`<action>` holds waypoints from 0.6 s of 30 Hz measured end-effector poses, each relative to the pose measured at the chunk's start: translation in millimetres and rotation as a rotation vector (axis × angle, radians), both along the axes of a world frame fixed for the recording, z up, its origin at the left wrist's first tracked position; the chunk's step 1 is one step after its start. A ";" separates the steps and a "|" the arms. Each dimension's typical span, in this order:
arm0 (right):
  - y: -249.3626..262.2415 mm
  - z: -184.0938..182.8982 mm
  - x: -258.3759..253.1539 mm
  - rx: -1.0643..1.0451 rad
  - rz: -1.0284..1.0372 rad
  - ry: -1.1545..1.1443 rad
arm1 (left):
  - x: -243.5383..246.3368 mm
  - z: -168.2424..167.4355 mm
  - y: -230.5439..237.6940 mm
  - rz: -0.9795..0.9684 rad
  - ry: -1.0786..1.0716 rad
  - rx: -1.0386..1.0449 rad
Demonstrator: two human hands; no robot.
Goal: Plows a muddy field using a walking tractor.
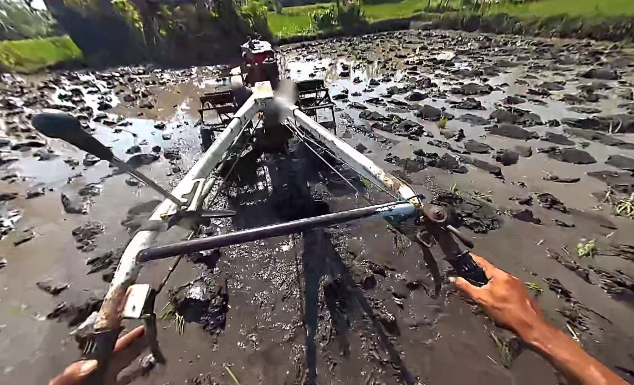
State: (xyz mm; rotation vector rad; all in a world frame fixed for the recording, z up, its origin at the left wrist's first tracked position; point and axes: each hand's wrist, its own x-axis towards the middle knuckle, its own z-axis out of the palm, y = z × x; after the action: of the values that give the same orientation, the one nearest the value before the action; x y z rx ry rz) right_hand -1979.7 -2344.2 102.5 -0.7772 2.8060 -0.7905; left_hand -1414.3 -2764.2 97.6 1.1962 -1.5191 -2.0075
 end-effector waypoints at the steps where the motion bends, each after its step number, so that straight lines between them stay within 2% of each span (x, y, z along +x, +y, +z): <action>1: -27.3 2.6 -11.4 0.022 -0.014 0.023 | -10.8 -2.0 -30.1 -0.007 0.037 0.016; 4: -92.6 5.4 -48.8 0.064 -0.033 0.088 | -54.6 12.5 -99.5 0.023 -0.165 -0.043; 6: -131.2 6.8 -74.8 0.084 -0.048 0.115 | -100.1 35.4 -126.5 0.079 -0.398 -0.181; 8: -165.9 9.9 -107.8 0.090 -0.066 0.185 | -145.8 53.2 -147.8 0.113 -0.514 -0.252; 12: -210.5 22.3 -215.9 0.147 -0.163 0.228 | -263.0 70.3 -153.4 0.114 -0.431 -0.199; 15: -236.9 10.4 -306.4 0.175 -0.269 0.175 | -346.4 52.2 -151.0 0.120 -0.316 -0.047; 18: -285.1 -9.0 -368.7 0.169 -0.306 0.189 | -387.0 35.1 -199.3 0.125 -0.301 -0.061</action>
State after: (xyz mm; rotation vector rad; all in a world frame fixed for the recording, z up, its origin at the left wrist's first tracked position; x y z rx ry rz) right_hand -2348.3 -2629.3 93.5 -0.4219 3.1588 -0.5291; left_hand -1801.3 -2963.6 132.6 1.5827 -1.5826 -1.7480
